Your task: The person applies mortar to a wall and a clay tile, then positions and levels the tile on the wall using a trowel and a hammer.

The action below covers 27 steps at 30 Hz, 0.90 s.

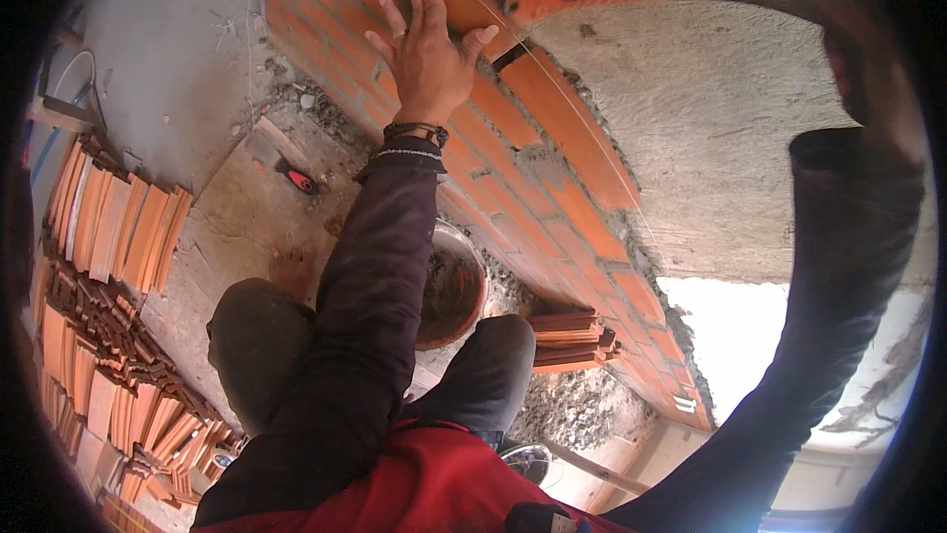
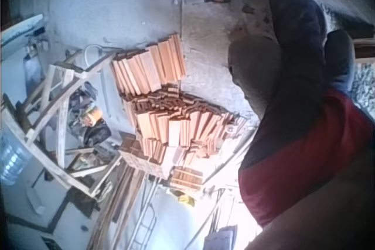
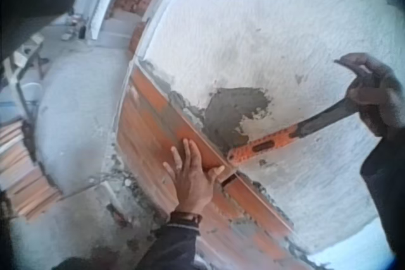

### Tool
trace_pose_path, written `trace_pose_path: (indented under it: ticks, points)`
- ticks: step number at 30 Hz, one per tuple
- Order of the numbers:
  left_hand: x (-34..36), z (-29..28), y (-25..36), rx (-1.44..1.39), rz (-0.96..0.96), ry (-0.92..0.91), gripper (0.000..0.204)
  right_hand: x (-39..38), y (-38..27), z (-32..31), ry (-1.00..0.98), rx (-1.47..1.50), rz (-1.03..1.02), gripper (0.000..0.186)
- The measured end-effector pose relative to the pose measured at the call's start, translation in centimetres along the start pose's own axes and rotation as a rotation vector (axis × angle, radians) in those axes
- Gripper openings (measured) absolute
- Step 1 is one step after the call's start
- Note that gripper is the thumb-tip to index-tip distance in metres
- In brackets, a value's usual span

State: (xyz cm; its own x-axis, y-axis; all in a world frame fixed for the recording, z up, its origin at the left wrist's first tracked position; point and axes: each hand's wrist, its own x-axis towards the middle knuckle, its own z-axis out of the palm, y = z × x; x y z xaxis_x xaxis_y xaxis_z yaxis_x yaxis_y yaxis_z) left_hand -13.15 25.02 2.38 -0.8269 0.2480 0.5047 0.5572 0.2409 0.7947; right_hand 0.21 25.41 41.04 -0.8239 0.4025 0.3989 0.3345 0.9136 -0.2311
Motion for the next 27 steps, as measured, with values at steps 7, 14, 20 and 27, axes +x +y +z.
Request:
trace_pose_path:
  ticks: [7, 14, 20, 27]
  points:
    - [0.1, -0.3, -0.2, 0.008, -0.008, -0.004, 0.096, -0.4, 0.3, 0.3, 0.041, 0.125, 0.034, 0.062]
    - [0.1, -0.2, -0.3, 0.027, -0.017, -0.004, 0.095, -1.0, -1.0, 1.4, 0.037, 0.183, 0.051, 0.061]
    - [0.1, -0.3, -0.4, 0.032, -0.017, -0.015, 0.096, -0.4, -1.6, 1.7, -0.004, 0.067, 0.029, 0.061]
    - [0.3, -0.6, 0.4, 0.050, -0.051, -0.047, 0.096, 1.2, 3.2, -0.3, 0.044, -0.255, -0.208, 0.032]
